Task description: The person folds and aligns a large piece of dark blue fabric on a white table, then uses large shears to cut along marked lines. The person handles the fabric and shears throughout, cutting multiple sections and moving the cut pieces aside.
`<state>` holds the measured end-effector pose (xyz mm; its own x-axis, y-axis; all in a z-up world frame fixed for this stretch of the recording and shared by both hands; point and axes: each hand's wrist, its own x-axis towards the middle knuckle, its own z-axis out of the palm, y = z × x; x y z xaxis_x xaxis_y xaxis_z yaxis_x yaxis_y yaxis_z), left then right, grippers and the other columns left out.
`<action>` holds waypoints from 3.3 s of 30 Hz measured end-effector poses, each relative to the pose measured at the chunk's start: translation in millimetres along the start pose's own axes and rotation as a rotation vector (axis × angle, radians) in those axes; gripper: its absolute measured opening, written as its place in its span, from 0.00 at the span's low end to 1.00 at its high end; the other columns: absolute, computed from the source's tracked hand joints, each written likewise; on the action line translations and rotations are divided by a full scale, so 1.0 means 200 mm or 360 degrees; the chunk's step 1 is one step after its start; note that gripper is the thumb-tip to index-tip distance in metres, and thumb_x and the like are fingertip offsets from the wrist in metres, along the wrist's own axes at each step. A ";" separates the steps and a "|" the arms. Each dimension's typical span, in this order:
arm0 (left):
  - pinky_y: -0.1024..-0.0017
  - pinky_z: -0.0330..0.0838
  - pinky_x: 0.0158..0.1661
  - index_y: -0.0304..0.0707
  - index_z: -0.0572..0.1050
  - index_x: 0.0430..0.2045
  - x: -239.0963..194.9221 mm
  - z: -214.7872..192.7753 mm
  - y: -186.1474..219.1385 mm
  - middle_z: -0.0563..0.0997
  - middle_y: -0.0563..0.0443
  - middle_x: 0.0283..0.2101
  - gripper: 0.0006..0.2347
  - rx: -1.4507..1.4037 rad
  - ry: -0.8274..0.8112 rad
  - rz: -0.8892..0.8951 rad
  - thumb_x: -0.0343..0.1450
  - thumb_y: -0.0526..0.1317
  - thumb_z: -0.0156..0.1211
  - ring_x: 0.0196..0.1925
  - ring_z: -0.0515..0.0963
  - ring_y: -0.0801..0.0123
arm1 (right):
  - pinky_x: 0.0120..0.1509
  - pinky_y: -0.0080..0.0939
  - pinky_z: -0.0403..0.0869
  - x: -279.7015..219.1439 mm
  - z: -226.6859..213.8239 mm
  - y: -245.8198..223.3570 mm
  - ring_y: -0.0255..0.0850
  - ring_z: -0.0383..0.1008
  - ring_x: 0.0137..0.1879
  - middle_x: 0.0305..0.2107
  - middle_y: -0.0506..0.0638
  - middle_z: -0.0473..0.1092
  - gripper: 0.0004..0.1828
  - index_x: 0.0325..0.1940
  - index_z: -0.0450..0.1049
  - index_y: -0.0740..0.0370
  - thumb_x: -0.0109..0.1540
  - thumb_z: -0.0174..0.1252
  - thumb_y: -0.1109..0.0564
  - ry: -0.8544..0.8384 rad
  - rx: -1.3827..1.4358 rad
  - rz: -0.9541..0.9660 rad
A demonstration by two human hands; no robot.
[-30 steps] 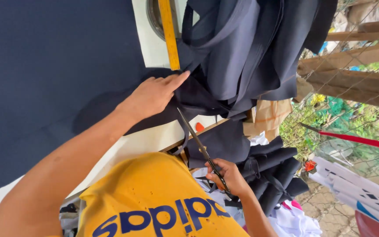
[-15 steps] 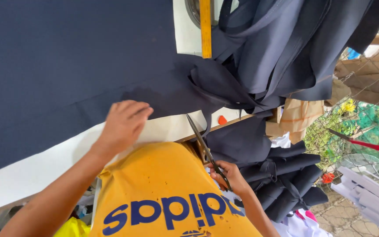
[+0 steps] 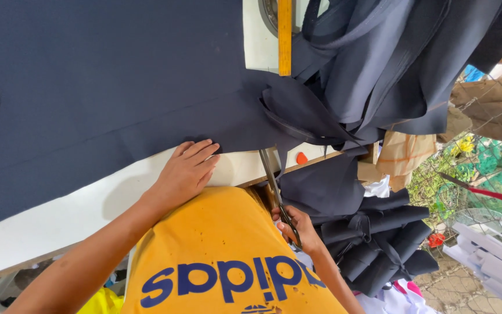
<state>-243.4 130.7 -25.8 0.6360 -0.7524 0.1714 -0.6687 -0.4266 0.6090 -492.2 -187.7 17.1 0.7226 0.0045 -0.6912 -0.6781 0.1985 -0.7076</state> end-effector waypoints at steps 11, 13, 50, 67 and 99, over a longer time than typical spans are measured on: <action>0.55 0.65 0.65 0.38 0.80 0.57 0.13 -0.16 0.08 0.80 0.47 0.64 0.15 0.0001 -0.0291 -0.0084 0.79 0.42 0.53 0.68 0.75 0.56 | 0.38 0.34 0.80 -0.22 -0.15 -0.61 0.35 0.76 0.33 0.43 0.48 0.76 0.27 0.62 0.75 0.63 0.62 0.68 0.51 -0.0125 -0.0844 0.0645; 0.55 0.67 0.62 0.38 0.80 0.56 0.21 -0.16 0.09 0.81 0.45 0.61 0.14 0.0001 -0.0243 -0.0089 0.79 0.41 0.54 0.65 0.77 0.54 | 0.52 0.34 0.89 -0.24 -0.23 -0.83 0.37 0.87 0.42 0.45 0.46 0.81 0.27 0.61 0.76 0.57 0.60 0.70 0.47 -0.0197 -0.1253 0.0711; 0.53 0.65 0.58 0.39 0.83 0.51 0.92 -0.17 -0.34 0.80 0.43 0.56 0.13 0.0424 0.0681 -0.0154 0.72 0.36 0.65 0.63 0.75 0.51 | 0.11 0.35 0.63 0.76 -0.28 -1.71 0.40 0.69 0.10 0.23 0.60 0.73 0.17 0.53 0.77 0.74 0.64 0.66 0.59 -0.0236 -0.0744 -0.0149; 0.54 0.63 0.54 0.45 0.85 0.51 1.06 -0.24 -0.53 0.77 0.42 0.59 0.13 0.0801 0.0749 -0.0178 0.77 0.46 0.60 0.62 0.73 0.51 | 0.39 0.48 0.72 1.26 -0.11 -2.71 0.50 0.77 0.31 0.30 0.57 0.79 0.28 0.53 0.85 0.53 0.52 0.76 0.41 -0.0135 -0.2389 0.0338; 0.58 0.71 0.57 0.49 0.81 0.53 1.07 -0.37 -0.43 0.75 0.45 0.67 0.12 0.0829 0.0473 -0.0361 0.78 0.47 0.62 0.65 0.76 0.56 | 0.50 0.39 0.69 1.60 0.01 -2.84 0.38 0.74 0.44 0.41 0.43 0.80 0.34 0.63 0.80 0.46 0.52 0.77 0.48 -0.0277 -0.2656 0.0784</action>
<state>-20.7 42.9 16.1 0.8134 -0.4753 0.3354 -0.5568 -0.8031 0.2120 124.5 -297.0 198.7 0.3534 -0.1329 -0.9260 -0.1378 -0.9865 0.0890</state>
